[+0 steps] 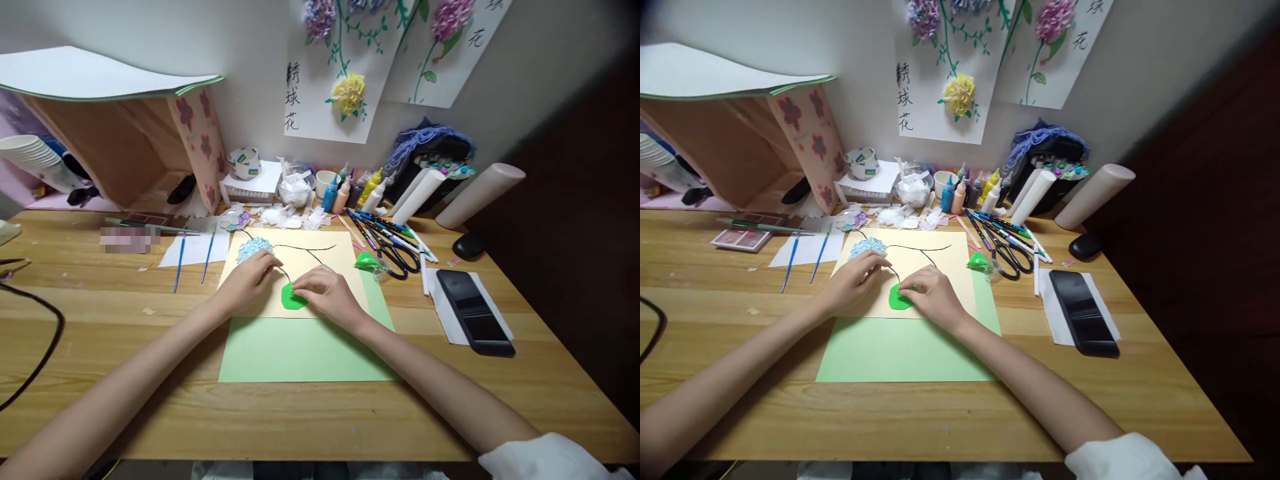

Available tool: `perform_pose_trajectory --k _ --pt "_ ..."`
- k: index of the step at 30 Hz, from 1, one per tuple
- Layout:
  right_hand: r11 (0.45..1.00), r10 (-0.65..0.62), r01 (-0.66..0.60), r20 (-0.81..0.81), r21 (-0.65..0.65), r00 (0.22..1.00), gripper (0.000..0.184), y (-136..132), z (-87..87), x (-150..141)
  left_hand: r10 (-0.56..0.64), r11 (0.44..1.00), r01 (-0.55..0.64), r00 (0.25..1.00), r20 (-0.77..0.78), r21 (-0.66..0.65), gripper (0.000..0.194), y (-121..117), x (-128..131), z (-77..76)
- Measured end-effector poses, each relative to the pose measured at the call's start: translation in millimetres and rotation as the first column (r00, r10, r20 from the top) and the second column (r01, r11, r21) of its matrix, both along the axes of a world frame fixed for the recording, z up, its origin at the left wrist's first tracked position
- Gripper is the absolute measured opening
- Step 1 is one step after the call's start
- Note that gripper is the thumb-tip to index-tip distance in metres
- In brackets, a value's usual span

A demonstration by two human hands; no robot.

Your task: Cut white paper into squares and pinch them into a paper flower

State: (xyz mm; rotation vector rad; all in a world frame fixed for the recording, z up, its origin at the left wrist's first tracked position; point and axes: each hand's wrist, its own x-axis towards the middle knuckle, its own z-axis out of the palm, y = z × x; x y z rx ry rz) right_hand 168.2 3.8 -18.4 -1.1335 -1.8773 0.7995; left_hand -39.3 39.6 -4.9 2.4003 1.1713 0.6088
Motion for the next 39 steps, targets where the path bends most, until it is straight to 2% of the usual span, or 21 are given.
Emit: perform_pose_trajectory --k 2,5,11,15,22,32,35,39 --pt "0.989 0.009 -0.022 0.093 0.145 0.996 0.014 2.8 -3.1 -7.4 0.003 1.0 -0.002 1.0 0.021 -0.017 0.023 -4.8 -4.7 -2.8" --pt "0.961 -0.023 -0.035 0.208 0.273 0.978 0.015 4.3 -6.4 -11.8 0.01 0.999 -0.008 0.999 0.05 -0.04 0.021 -10.6 -8.4 -7.3" --pt "0.91 0.051 -0.215 0.418 0.355 0.907 0.021 -2.0 -8.9 -8.2 0.042 0.998 -0.038 0.995 0.094 -0.048 0.019 -14.4 -10.2 -18.2" --pt "0.882 0.02 -0.232 0.46 0.41 0.888 0.027 -5.7 -7.8 -2.7 0.012 1.0 -0.011 0.997 0.074 -0.008 0.019 -14.7 -10.8 -21.3" --pt "0.859 0.031 -0.296 0.535 0.418 0.845 0.024 -4.2 -7.5 -3.5 -0.006 1.0 0.005 0.999 0.049 0.024 0.018 -14.7 -9.8 -21.4" --pt "0.865 -0.04 -0.253 0.562 0.433 0.826 0.025 -4.2 -11.2 -0.3 -0.051 0.992 0.051 0.999 0.0 0.117 0.02 -17.8 -11.5 -19.9" --pt "0.871 -0.048 -0.241 0.564 0.427 0.825 0.026 -4.8 -11.3 0.1 -0.151 0.96 0.163 0.986 -0.07 0.23 0.021 -20.8 -12.6 -20.7" --pt "0.872 -0.047 -0.237 0.556 0.428 0.83 0.027 -5.3 -11.0 0.8 -0.215 0.876 0.276 0.957 -0.193 0.395 0.021 -23.6 -10.2 -20.4"
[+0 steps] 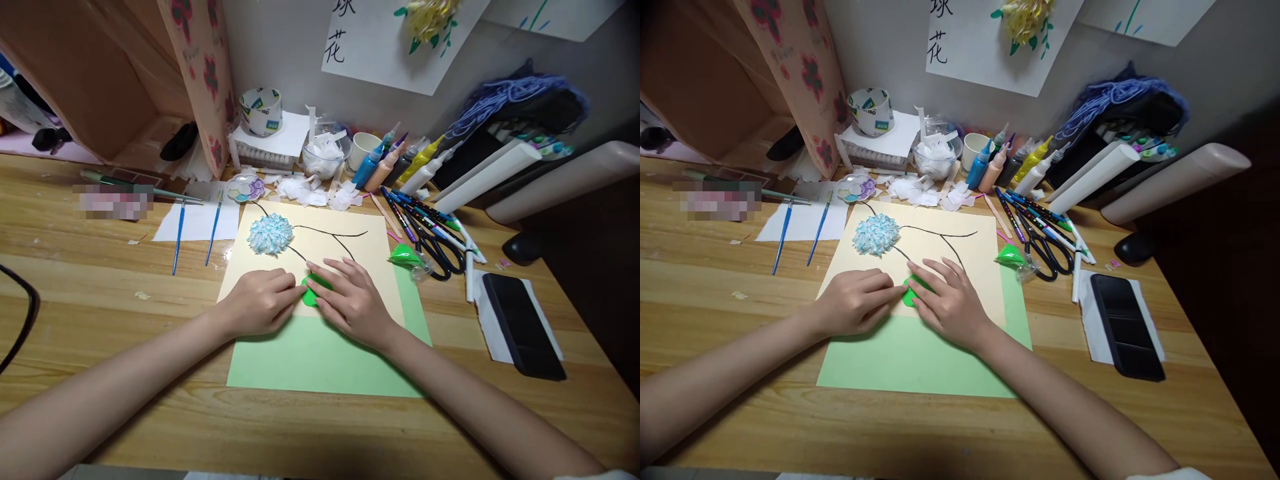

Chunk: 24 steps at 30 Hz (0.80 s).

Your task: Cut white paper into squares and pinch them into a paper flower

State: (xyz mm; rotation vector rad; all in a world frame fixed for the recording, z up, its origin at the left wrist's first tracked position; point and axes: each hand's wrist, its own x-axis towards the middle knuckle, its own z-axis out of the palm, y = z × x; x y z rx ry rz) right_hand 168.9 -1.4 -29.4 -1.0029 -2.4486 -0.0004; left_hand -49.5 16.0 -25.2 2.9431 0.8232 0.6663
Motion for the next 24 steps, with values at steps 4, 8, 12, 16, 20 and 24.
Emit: perform_pose_trajectory --k 4,8,12,16,20,24 --pt "1.0 0.0 0.0 0.011 -0.016 1.0 0.028 -0.2 0.8 -0.1 -0.037 0.988 0.047 0.997 -0.07 0.145 0.018 -2.5 3.1 2.9" --pt "0.999 0.014 -0.012 0.03 -0.038 0.999 0.032 -0.2 1.8 -1.2 0.098 0.995 -0.102 0.987 0.128 0.025 0.018 -3.7 0.9 2.1" --pt "0.998 0.016 -0.014 0.04 -0.057 0.999 0.029 0.0 1.8 -2.2 0.403 0.907 -0.345 0.878 0.259 -0.242 0.021 -0.3 -1.8 -0.6" --pt "0.999 0.045 -0.044 0.03 -0.02 0.999 0.029 -0.7 1.7 -1.3 0.483 0.84 -0.412 0.864 0.143 -0.353 0.023 3.7 -1.4 -0.2" --pt "0.996 0.077 -0.076 0.048 -0.036 0.996 0.028 -1.8 1.6 -0.8 0.501 0.819 -0.433 0.859 0.103 -0.377 0.023 5.0 -0.1 0.9" --pt "0.997 0.071 -0.07 0.063 -0.028 0.995 0.03 -2.8 1.7 -1.6 0.506 0.813 -0.445 0.859 0.079 -0.376 0.023 4.9 -0.1 1.2"
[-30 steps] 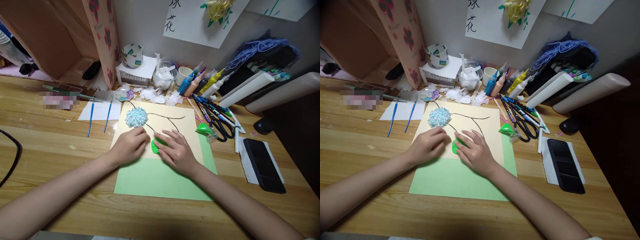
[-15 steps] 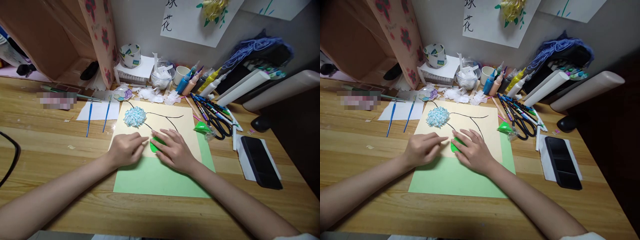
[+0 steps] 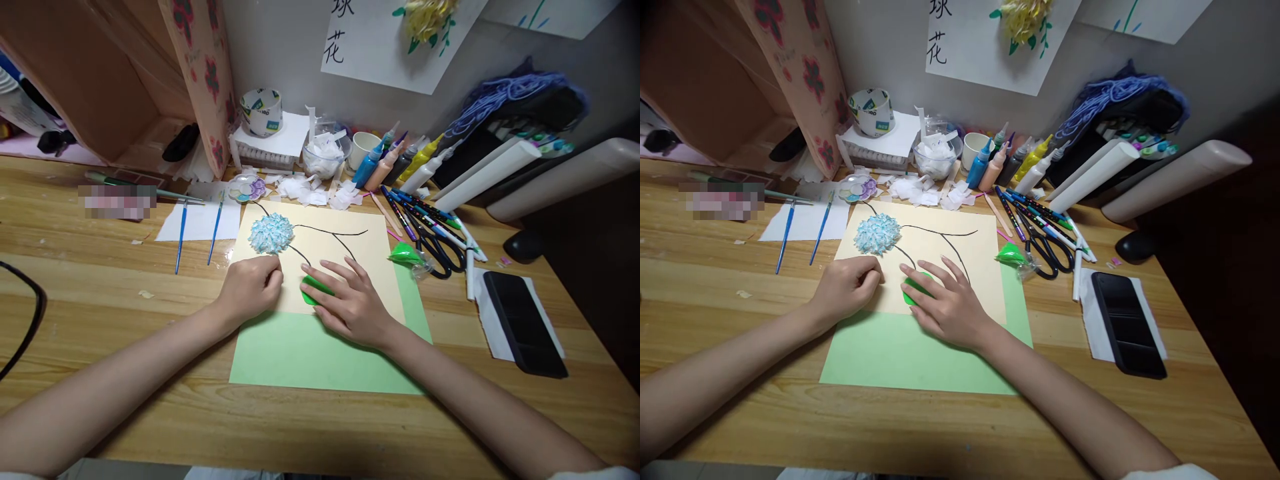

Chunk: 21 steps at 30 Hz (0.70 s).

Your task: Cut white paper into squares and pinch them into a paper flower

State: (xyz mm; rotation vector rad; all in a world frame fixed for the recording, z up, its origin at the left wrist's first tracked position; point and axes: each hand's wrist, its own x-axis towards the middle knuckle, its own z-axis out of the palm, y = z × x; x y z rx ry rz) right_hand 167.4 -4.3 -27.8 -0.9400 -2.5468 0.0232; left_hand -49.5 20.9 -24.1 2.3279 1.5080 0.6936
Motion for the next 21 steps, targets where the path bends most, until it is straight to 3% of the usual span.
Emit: perform_pose_trajectory --k 9,14,21 --pt "0.999 0.029 -0.028 -0.034 0.041 0.999 0.027 -2.1 -0.9 1.4 -0.008 1.0 0.008 1.0 -0.006 -0.004 0.023 -0.6 -0.2 -0.3" --pt "0.997 -0.031 0.034 -0.052 0.066 0.998 0.027 -1.4 -1.2 0.8 -0.01 1.0 0.01 1.0 -0.01 -0.011 0.023 -0.3 -0.2 -0.1" --pt "0.998 -0.059 0.059 0.007 0.011 0.998 0.03 0.1 -1.3 0.0 -0.023 1.0 0.023 1.0 -0.015 0.002 0.022 -0.8 -1.2 0.0"
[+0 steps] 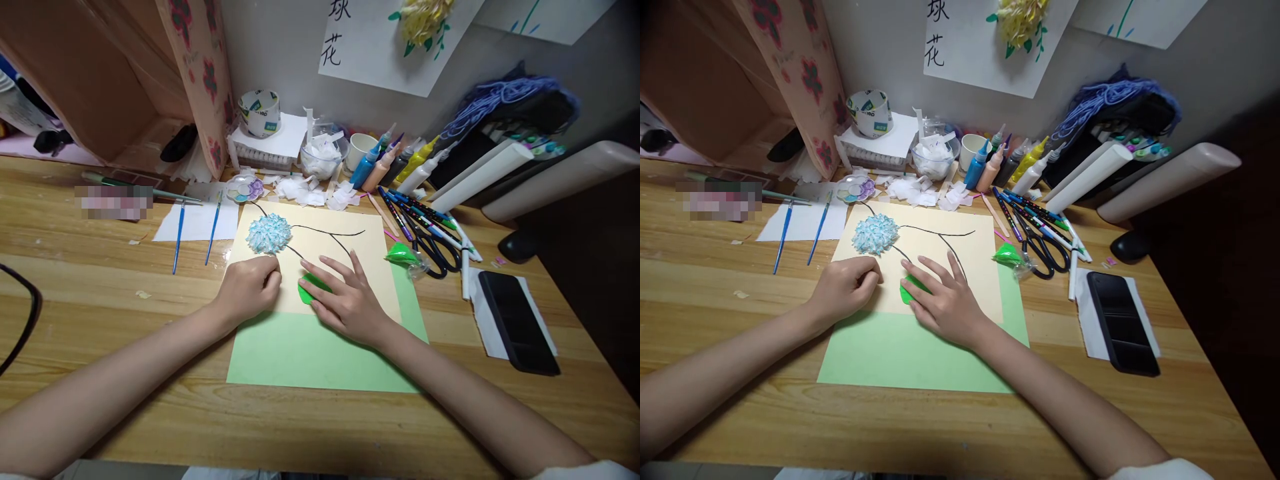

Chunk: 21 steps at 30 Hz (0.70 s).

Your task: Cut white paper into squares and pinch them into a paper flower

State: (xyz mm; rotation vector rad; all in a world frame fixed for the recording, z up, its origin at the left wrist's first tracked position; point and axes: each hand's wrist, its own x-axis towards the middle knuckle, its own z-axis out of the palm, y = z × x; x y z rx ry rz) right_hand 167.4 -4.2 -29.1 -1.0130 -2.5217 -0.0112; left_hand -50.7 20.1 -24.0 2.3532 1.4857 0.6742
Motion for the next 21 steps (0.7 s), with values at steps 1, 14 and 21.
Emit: perform_pose_trajectory --k 1,14,21 --pt "1.0 0.001 -0.001 0.008 -0.011 1.0 0.031 0.3 -0.1 0.1 0.0 1.0 0.0 1.0 0.0 0.003 0.022 0.0 0.2 0.0" --pt "0.994 -0.111 0.113 -0.202 -0.003 0.973 0.037 0.5 7.5 17.3 -0.063 0.99 0.067 0.998 -0.03 0.127 0.022 -3.0 -1.6 0.8" --pt "0.844 -0.51 0.536 -0.313 -0.001 0.801 0.05 -2.9 12.4 96.6 -0.548 0.82 0.57 0.805 -0.227 0.042 0.053 -15.0 12.7 12.8"
